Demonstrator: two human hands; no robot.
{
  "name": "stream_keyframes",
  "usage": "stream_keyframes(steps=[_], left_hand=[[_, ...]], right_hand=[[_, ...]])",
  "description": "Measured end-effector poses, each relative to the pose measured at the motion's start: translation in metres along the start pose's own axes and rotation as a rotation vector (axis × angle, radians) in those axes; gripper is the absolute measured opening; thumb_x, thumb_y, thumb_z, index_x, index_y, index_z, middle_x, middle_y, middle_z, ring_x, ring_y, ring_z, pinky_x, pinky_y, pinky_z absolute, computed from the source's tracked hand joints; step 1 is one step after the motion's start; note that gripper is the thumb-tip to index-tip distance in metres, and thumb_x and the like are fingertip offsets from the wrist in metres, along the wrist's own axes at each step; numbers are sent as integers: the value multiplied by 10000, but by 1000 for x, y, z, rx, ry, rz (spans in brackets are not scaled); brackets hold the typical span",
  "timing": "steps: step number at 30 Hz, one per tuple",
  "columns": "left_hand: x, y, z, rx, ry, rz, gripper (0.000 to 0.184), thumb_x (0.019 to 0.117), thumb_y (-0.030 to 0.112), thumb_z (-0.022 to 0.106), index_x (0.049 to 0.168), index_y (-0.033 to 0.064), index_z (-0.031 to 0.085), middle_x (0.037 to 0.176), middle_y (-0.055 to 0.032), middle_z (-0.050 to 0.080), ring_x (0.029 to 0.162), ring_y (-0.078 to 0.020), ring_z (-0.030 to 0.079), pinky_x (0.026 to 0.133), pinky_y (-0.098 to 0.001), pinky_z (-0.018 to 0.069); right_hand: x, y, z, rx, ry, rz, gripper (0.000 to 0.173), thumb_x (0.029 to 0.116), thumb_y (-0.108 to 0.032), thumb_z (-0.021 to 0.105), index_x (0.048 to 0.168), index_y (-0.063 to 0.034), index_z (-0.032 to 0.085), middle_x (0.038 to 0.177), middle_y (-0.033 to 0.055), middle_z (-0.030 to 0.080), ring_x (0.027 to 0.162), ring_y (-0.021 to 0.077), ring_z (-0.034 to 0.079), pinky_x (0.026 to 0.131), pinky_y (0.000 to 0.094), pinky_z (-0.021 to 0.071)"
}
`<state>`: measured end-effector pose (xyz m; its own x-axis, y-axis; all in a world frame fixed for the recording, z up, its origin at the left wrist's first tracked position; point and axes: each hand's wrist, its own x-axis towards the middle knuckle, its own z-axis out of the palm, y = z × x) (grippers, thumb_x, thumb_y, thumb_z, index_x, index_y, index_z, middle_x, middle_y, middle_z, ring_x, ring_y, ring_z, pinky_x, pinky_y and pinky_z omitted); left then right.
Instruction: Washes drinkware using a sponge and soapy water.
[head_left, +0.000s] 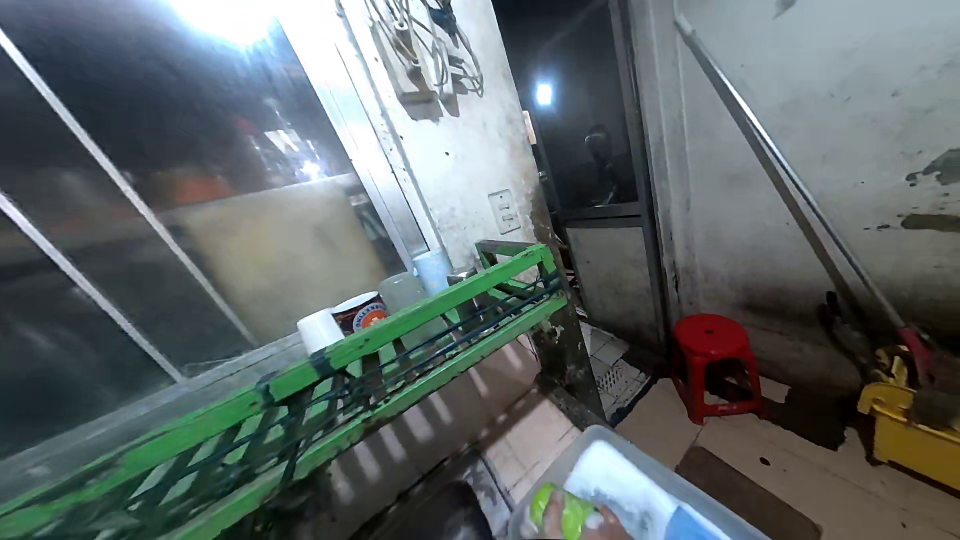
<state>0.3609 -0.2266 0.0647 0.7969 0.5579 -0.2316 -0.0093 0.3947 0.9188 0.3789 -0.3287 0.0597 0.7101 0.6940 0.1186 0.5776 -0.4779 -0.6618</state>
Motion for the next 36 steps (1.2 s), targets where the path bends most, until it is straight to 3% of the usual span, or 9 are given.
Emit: stream_keyframes(steps=[5, 8, 11, 16, 19, 24, 28, 32, 36], left_hand=[[-7, 23, -10, -396, -261, 8, 445, 1109, 408, 245, 1128, 94, 560, 885, -59, 728, 803, -155, 732, 705, -342, 628], [-8, 27, -9, -284, -277, -7, 343, 1103, 295, 298, 1150, 50, 534, 873, -74, 701, 793, -170, 717, 727, -354, 621], [-18, 14, 4, -47, 1, -22, 375, 1061, 211, 535, 1345, -23, 464, 982, -159, 652, 834, -202, 674, 758, -388, 591], [-23, 13, -1, -226, -85, -18, 393, 1119, 352, 322, 1310, 51, 487, 979, -74, 672, 854, -128, 689, 753, -330, 605], [-18, 23, -5, -383, -236, -79, 423, 1110, 372, 267, 1218, 47, 516, 956, -110, 698, 839, -202, 712, 734, -376, 613], [-23, 12, 8, -263, 30, -128, 319, 1050, 196, 558, 1300, 1, 526, 979, -162, 676, 832, -224, 689, 734, -406, 603], [-5, 18, -9, -285, -8, -89, 336, 1085, 275, 475, 1299, 23, 536, 1019, -132, 667, 881, -199, 674, 765, -390, 589], [22, 45, -30, -73, 53, -49, 619, 997, 277, 667, 1505, 94, 367, 1190, -213, 625, 957, -307, 675, 734, -480, 594], [-5, 40, -17, 696, -171, 235, 757, 812, 129, 791, 1459, -38, 435, 1332, -217, 608, 1208, -263, 625, 1042, -420, 518]], right_hand=[[8, -63, -24, 1127, 233, 456, 274, 1036, -116, 493, 1239, 21, 617, 1081, 131, 668, 968, 182, 649, 865, 391, 551], [0, -55, -14, 368, 99, 187, 368, 1053, -101, 455, 1309, 128, 588, 1312, 288, 632, 1298, 362, 580, 1185, 484, 351], [-8, -11, 5, -96, 109, -63, 371, 1032, -206, 511, 1202, 72, 687, 1211, 237, 709, 1257, 380, 626, 1233, 657, 203], [5, -47, -14, 956, 235, 465, 246, 1012, -55, 496, 1203, 33, 625, 1106, 163, 679, 1034, 221, 661, 917, 422, 548], [5, -57, -18, 568, 94, 312, 408, 1070, -104, 439, 1425, 81, 519, 1466, 283, 514, 1416, 358, 456, 1223, 475, 300], [2, -2, 6, -208, 49, -124, 405, 1041, -267, 472, 1250, 0, 693, 1256, 170, 711, 1320, 300, 597, 1255, 643, 125], [-11, -28, -13, 176, -38, 49, 405, 994, -46, 542, 1371, 95, 583, 1391, 287, 595, 1339, 400, 555, 1166, 541, 389], [-32, -31, -39, 521, 82, 151, 478, 983, 30, 492, 1457, 4, 543, 1467, 215, 559, 1335, 286, 571, 1137, 452, 445], [-19, -21, -45, 234, 362, -96, 523, 977, -224, 521, 1444, 9, 561, 1570, 218, 446, 1468, 329, 427, 1196, 494, 366]])
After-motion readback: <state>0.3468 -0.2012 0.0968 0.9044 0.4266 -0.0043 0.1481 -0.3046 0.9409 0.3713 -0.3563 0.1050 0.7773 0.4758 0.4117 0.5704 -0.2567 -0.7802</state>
